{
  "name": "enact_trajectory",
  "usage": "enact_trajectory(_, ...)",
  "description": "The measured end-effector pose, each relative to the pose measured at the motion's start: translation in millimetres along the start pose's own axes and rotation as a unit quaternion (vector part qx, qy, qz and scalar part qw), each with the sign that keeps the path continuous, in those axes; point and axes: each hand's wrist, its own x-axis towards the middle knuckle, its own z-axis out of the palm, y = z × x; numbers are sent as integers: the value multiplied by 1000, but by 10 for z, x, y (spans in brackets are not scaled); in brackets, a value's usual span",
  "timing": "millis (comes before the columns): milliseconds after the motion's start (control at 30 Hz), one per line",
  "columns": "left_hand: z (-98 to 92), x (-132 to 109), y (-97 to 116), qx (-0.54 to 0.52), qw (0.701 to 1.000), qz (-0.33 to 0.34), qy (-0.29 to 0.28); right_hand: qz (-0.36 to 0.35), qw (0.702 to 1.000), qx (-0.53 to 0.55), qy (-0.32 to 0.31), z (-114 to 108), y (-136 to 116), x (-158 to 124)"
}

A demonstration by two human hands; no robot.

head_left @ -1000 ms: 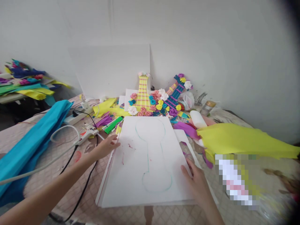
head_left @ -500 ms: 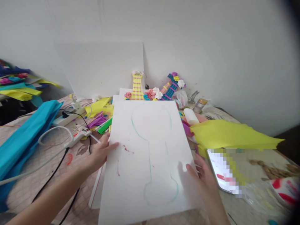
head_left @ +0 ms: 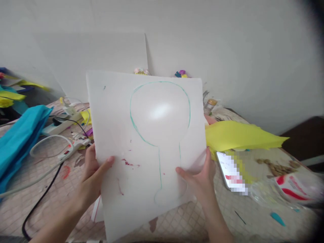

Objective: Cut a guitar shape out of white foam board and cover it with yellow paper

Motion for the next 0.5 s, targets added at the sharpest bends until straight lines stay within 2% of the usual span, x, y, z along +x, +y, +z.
enact_trajectory(267,10,82,-14,-23,1000,-2,4,-2,999,-30,19,78,-63,7)
enact_trajectory(400,1,159,27,-40,999,-24,0,22,995,56,-74,-38,-42,56)
enact_trajectory(500,-9,238,98,-53,997,-45,-16,46,973,157,-162,-242,-16,160)
